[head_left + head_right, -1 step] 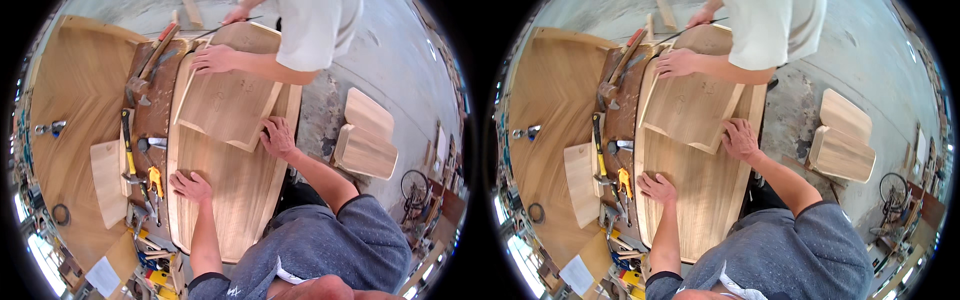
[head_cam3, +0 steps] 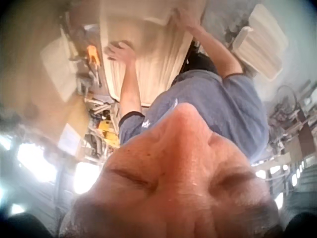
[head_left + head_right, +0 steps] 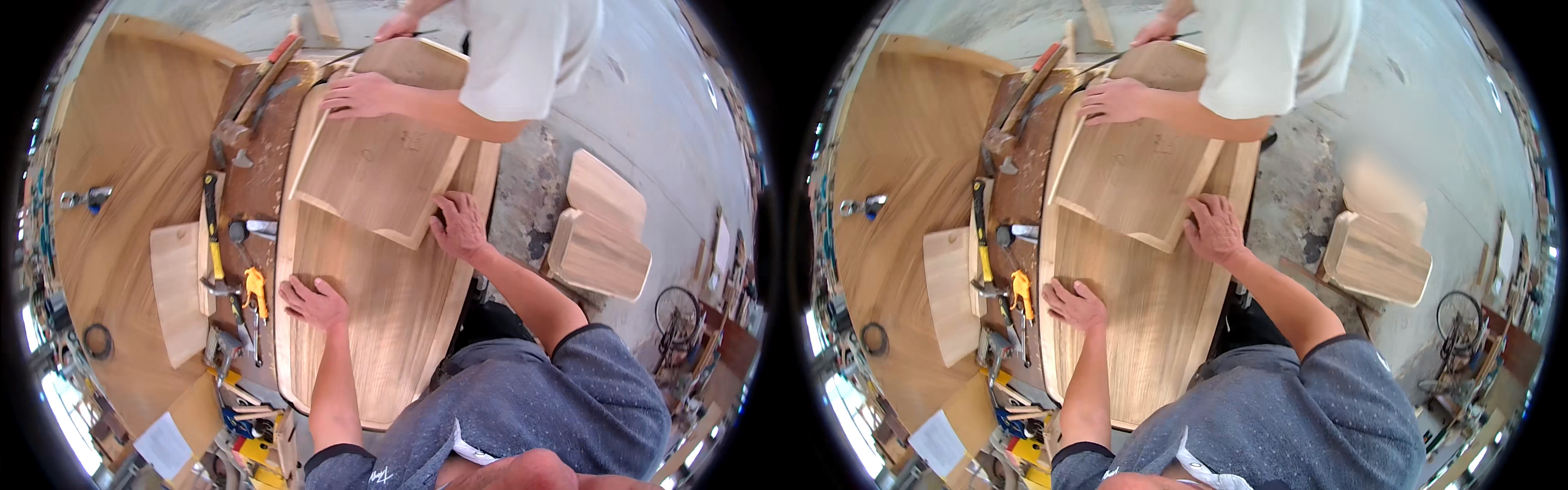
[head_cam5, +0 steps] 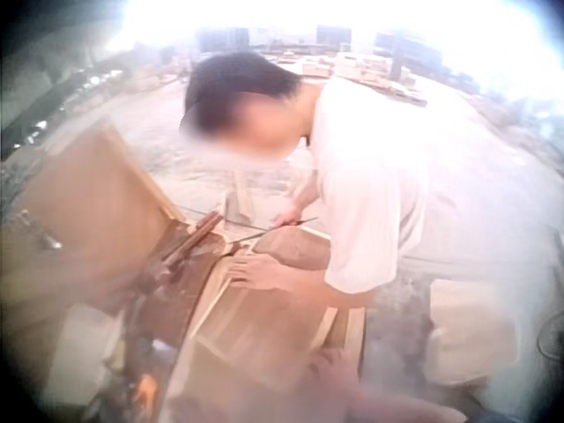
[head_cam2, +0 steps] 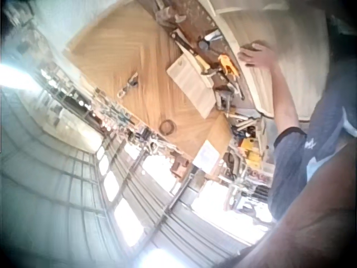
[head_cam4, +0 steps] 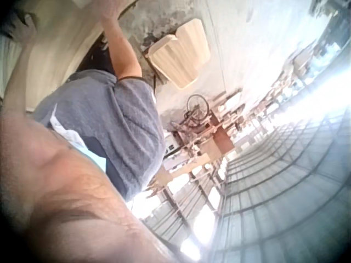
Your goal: The person handles a large wooden panel and a smaller wooden frame in a workshop. They place the frame onto the panel and use a marker to write on the wood. A coworker assists by holding the frame steady while the person marks the surface.
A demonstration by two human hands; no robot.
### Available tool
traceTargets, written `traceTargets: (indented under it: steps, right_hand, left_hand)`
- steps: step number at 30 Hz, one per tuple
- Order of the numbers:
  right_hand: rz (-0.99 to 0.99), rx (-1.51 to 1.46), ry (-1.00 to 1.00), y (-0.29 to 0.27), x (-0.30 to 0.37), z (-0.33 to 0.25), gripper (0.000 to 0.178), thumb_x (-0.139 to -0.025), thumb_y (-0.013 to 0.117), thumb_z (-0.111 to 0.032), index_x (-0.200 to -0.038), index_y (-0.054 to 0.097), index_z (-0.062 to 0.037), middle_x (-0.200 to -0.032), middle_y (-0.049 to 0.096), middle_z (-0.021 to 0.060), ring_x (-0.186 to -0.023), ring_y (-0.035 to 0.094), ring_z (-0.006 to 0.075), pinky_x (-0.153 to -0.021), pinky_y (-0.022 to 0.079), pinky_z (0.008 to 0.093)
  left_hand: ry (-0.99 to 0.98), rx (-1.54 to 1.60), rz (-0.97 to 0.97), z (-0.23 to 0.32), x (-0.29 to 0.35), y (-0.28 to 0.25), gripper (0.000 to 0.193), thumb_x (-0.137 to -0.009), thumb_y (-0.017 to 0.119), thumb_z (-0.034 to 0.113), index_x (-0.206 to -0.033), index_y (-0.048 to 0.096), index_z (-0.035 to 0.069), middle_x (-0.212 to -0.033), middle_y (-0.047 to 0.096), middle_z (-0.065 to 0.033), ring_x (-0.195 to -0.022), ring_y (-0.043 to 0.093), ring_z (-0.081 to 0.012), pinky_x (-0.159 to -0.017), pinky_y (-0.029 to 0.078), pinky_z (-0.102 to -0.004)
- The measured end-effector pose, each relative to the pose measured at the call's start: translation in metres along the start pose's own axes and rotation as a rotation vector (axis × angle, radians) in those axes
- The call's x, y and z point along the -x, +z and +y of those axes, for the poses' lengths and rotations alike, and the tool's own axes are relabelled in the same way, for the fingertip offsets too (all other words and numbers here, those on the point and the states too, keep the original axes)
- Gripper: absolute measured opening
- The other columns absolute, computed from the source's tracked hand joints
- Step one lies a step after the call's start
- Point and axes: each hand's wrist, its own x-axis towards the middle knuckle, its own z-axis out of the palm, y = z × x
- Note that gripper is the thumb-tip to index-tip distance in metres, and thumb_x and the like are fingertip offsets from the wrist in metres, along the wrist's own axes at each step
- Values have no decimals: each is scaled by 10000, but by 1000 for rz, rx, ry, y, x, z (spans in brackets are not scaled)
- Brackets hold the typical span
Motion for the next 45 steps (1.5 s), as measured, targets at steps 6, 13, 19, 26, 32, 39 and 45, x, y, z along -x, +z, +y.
traceTargets:
  steps: [6,13,19,26,32,39,45]
  right_hand:
    - [42,1,-46,13,2,6,377,-885,695,-181,-1230,594,-67,-1224,581,166,-1155,534,405,-1032,430,501]
    - [27,-15,-129,14,1,15,254,-876,686,-159,-1096,590,-76,-1173,567,159,-1103,525,407,-985,427,504]
    - [-102,-143,-168,-4,-5,25,244,-867,703,-160,-1076,605,-81,-1161,560,153,-1115,521,395,-993,425,500]
    - [-57,-66,-590,-10,-23,56,200,-827,734,-129,-998,631,-105,-944,605,125,-898,584,380,-824,480,516]
    - [-246,-85,-610,-17,-17,60,158,-814,753,-187,-910,628,-185,-948,603,65,-883,579,341,-756,440,487]
    - [-249,-28,-572,-17,-16,61,151,-813,761,-245,-920,660,-210,-955,614,39,-900,589,310,-786,445,482]
    - [-229,-13,-567,-24,-22,58,141,-804,760,-251,-898,666,-203,-930,628,23,-897,601,294,-780,467,462]
  left_hand:
    - [-17,20,-47,1,-5,-9,676,-1014,482,418,-1563,383,37,-1663,276,-226,-1582,164,-388,-1241,114,-651]
    - [-32,46,-62,6,-3,-13,680,-998,536,379,-1564,376,37,-1668,269,-221,-1585,156,-382,-1248,108,-636]
    - [-154,67,-49,22,-13,-7,648,-988,558,370,-1520,412,30,-1651,289,-221,-1585,149,-374,-1257,89,-633]
    - [-287,82,-50,38,-24,-17,621,-935,622,346,-1460,482,44,-1634,326,-187,-1575,182,-347,-1277,78,-604]
    - [-335,104,-69,37,-24,-25,636,-909,635,367,-1451,521,55,-1630,341,-167,-1576,174,-333,-1286,55,-581]
    - [-353,131,-72,44,-21,-33,638,-901,640,357,-1444,529,39,-1630,340,-176,-1577,172,-331,-1288,42,-578]
    - [-311,119,-64,47,-21,-26,639,-904,641,326,-1445,487,22,-1623,325,-183,-1570,173,-348,-1282,60,-588]
